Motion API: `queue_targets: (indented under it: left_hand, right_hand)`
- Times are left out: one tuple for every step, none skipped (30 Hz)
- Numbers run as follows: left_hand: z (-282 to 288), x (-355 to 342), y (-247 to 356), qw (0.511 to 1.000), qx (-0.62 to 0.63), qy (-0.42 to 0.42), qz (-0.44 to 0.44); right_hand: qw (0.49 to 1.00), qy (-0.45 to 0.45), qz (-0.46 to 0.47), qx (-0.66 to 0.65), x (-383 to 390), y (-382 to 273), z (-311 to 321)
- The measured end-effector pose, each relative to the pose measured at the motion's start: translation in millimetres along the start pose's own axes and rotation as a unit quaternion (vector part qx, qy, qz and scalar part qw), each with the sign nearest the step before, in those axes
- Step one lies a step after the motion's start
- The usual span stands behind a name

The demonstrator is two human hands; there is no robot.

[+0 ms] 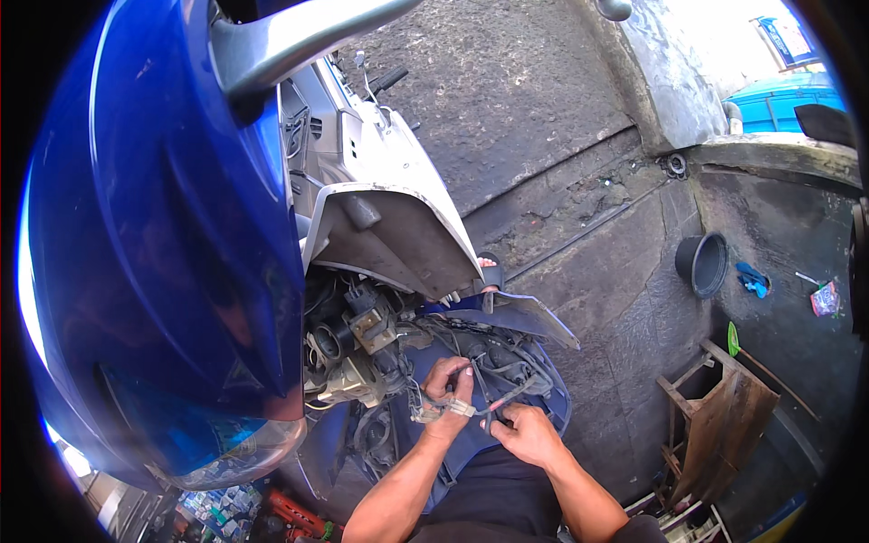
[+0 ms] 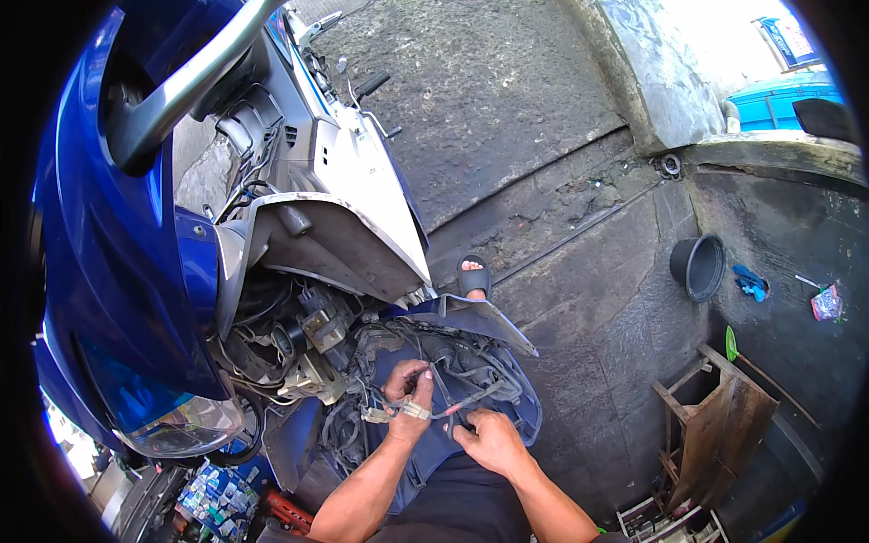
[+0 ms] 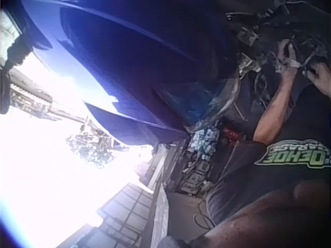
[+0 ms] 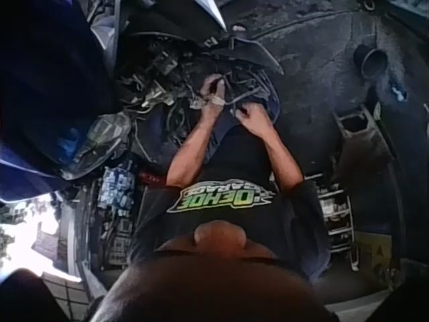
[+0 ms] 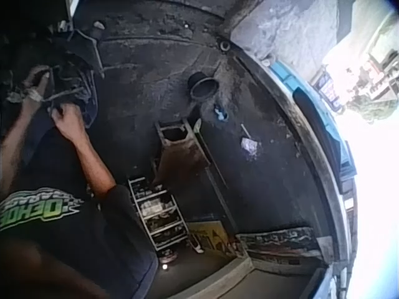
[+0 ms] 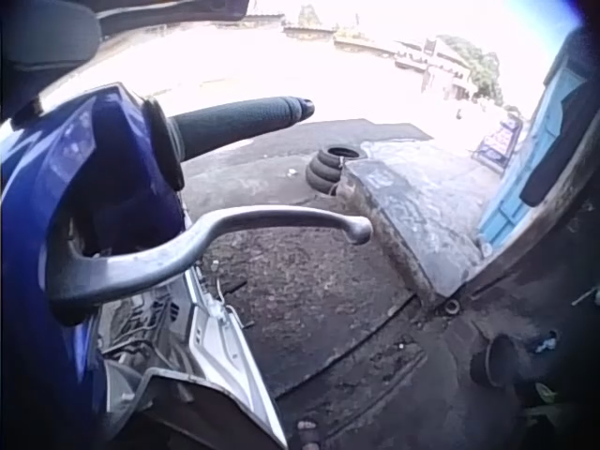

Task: Repairing the front fairing and electrical wiring of a blue motorcycle using scissors.

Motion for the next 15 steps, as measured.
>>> queue_targets:
  left_hand:
    - [0.8, -2.2, 3.8, 0.998, -0.047, -0.02, -0.041]
    - [1.9, -2.9, 5.6, 0.998, -0.047, -0.02, -0.041]
    - [2.5, -3.4, 7.2, 0.997, -0.063, -0.027, -0.041]
    - [3.4, -4.3, 8.0, 0.995, -0.08, -0.034, -0.041]
    - [4.5, -5.1, 7.3, 0.995, -0.08, -0.033, -0.041]
    - [5.0, -5.8, 5.9, 0.995, -0.078, -0.043, -0.042]
    - [4.5, -5.8, 5.5, 0.995, -0.076, -0.054, -0.042]
    - [3.8, -5.5, 6.1, 0.995, -0.075, -0.054, -0.042]
    - [2.7, -5.0, 5.2, 0.998, -0.031, -0.055, -0.003]
    - [2.3, -4.2, 3.5, 0.998, 0.011, -0.056, 0.036]
    - [3.4, -4.0, 3.1, 0.998, 0.011, -0.056, 0.036]
    - [5.1, -3.9, 1.9, 0.996, 0.011, -0.063, 0.056]
    - [6.5, -3.4, 1.0, 0.995, 0.011, -0.07, 0.076]
    - [6.5, -2.4, -1.0, 0.995, 0.011, -0.07, 0.076]
    - [6.1, -1.5, -4.4, 0.996, 0.005, -0.072, 0.06]
  right_hand:
    - [1.0, 0.003, 0.0, 0.002, 0.5, -2.0, 1.3]
    - [1.0, 0.003, 0.0, 0.003, 0.6, -2.2, 1.2]
    - [1.0, -0.001, -0.001, 0.004, 0.7, -2.2, 1.0]
    - [1.0, -0.005, 0.0, 0.006, 0.2, -2.8, 0.8]
    - [1.0, -0.006, 0.0, 0.007, -0.1, -2.9, 0.4]
    - [1.0, -0.002, 0.003, 0.004, -0.2, -2.2, -0.5]
    - [1.0, 0.002, 0.004, 0.001, 0.5, -0.8, -1.4]
    - [1.0, 0.002, 0.004, 0.002, 0.4, 4.8, -4.6]
    - [1.0, 0.004, -0.002, -0.015, -0.7, 13.9, -9.0]
    - [0.999, 0.004, -0.008, -0.032, -1.7, 14.3, -9.7]
    - [0.999, 0.004, -0.009, -0.032, -1.9, 12.9, -8.1]
    - [1.0, -0.009, -0.014, -0.019, -2.1, 9.4, -5.1]
    - [1.0, -0.021, -0.02, -0.006, -2.3, 5.5, -3.4]
    - [1.0, -0.021, -0.02, -0.006, -2.9, 6.4, -3.1]
    - [1.0, -0.025, 0.0, 0.004, -3.8, 7.6, -2.7]
Point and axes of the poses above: each hand's wrist, its own x-axis away from the middle knuckle, its own z-axis out of the back of the hand, y = z × x, the point moved 2 cm from there along -x, towards the middle knuckle, and after that the axes turned 3 degrees about -z, right-handed, at the moved point
